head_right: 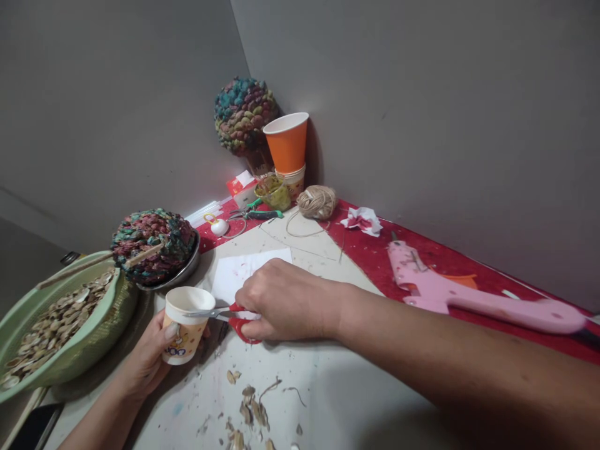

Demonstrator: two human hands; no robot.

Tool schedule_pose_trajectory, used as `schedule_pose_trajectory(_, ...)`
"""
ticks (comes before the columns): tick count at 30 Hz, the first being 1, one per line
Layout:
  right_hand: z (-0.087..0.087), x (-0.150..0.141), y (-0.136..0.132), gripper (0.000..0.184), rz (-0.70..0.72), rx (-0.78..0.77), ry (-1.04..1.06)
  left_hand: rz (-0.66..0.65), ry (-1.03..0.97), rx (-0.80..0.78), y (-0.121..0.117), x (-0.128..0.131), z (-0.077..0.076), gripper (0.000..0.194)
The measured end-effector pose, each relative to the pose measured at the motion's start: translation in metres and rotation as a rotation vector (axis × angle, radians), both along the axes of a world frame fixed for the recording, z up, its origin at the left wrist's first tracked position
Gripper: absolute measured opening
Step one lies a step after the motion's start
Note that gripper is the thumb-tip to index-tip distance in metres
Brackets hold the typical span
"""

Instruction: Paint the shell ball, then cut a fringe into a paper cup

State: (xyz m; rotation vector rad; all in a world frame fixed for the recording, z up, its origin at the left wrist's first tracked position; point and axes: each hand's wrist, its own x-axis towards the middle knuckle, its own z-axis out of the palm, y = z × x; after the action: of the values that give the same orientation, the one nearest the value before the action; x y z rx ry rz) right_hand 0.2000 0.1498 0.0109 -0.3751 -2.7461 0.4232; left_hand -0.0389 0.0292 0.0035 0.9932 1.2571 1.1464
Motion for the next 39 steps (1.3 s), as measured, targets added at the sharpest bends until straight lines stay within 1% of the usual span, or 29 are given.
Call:
schedule_pose_trajectory(3, -0.001, 0.000, 0.000, 0.017, 0.005, 0.011, 0.008, -0.002, -0.006, 0.007, 0.000, 0.000, 0.000, 0.051)
schedule_pose_trajectory(13, -0.005, -0.001, 0.000, 0.017, 0.022, 0.014, 0.024, 0.049, 0.040, -0.006, -0.002, 0.000, -0.001, 0.053)
schedule_pose_trajectory(19, -0.002, 0.001, -0.004, 0.018, -0.013, -0.036, 0.031, 0.009, 0.102, -0.012, -0.002, -0.002, -0.004, 0.057)
schedule_pose_trajectory(26, -0.001, 0.003, -0.005, 0.019, 0.013, -0.026, 0.070, -0.012, 0.146, -0.003, -0.003, -0.004, -0.009, 0.062)
schedule_pose_trajectory(29, -0.003, 0.001, -0.005, 0.021, 0.013, -0.037, 0.102, -0.008, 0.153, -0.012, -0.003, -0.003, -0.007, 0.061)
schedule_pose_trajectory(35, -0.013, -0.005, -0.005, 0.027, 0.021, -0.110, 0.177, 0.030, 0.153, -0.011, -0.003, 0.001, -0.003, 0.057)
schedule_pose_trajectory(39, -0.013, -0.005, -0.005, 0.027, 0.023, -0.128, 0.175, 0.026, 0.152, -0.008, -0.002, 0.001, -0.003, 0.058)
